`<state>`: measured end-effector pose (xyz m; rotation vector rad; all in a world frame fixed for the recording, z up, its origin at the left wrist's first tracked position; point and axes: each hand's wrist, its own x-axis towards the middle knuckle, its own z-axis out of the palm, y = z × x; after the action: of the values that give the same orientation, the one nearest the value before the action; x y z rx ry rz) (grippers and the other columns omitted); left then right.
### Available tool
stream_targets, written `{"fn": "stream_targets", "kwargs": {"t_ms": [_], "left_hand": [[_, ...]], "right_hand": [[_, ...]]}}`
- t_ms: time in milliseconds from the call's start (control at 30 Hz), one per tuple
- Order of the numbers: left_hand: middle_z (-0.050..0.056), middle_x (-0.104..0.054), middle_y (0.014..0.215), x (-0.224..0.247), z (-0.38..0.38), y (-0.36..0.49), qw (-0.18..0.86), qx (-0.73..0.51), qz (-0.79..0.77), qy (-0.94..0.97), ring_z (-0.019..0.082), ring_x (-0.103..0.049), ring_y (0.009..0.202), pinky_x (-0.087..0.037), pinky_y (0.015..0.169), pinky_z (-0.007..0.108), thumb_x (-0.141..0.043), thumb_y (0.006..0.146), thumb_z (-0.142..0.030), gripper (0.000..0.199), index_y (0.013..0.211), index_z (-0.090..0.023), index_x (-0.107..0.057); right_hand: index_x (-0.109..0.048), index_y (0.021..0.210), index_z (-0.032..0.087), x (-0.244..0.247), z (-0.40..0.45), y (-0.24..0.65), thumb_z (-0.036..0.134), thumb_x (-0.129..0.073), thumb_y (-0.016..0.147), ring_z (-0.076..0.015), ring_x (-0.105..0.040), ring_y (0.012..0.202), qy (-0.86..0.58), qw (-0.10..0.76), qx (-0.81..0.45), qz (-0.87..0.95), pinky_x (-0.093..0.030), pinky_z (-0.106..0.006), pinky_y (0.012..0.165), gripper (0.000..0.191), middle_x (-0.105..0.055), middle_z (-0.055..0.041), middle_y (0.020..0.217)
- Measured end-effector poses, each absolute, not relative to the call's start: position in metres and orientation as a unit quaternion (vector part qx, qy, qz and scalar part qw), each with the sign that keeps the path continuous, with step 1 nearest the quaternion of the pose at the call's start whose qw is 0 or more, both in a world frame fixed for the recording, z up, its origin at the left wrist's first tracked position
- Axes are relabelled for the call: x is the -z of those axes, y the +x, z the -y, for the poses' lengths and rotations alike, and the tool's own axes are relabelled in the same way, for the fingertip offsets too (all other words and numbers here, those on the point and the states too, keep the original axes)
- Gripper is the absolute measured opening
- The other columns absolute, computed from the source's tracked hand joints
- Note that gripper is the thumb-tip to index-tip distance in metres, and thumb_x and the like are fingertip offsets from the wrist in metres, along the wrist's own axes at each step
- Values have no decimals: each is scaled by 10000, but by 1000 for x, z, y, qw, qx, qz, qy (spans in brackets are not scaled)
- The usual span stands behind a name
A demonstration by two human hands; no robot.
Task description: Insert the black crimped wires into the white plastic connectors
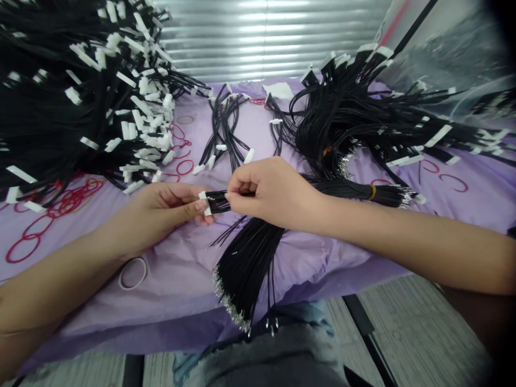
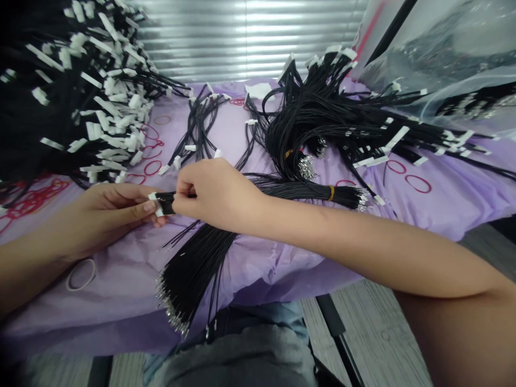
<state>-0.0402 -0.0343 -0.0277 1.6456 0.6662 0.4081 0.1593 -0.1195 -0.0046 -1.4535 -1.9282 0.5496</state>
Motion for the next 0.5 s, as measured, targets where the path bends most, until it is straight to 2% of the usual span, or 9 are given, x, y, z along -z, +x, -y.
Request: {"fn": "stream_targets", "kwargs": {"t_ms": [100,267,500], "left_hand": [[22,-726,685,29,34,-40,608,-172,-291,718,76,-639,640,-497,644,134,-706,797,-293,143,786,-157,-751],[19,-728,693,29,34,-40,603,-174,-295,721,81,-642,649,-499,653,143,-697,803,-308,149,835,-174,-755],[32,-726,688,24,36,-37,556,-165,-276,767,87,-643,640,-499,640,151,-653,826,-240,154,720,-168,-739]], "right_hand": [[-630,666,106,4,119,159,178,-548,750,-13,-415,575,-555,316,-214,739,-300,-195,607,138,-548,43,614],[-631,677,104,4,118,160,208,-533,767,-16,-420,575,-556,305,-217,742,-300,-197,612,169,-548,37,613],[-626,686,110,7,118,159,210,-519,766,-22,-416,569,-555,298,-215,746,-286,-201,604,168,-556,34,624]]}}
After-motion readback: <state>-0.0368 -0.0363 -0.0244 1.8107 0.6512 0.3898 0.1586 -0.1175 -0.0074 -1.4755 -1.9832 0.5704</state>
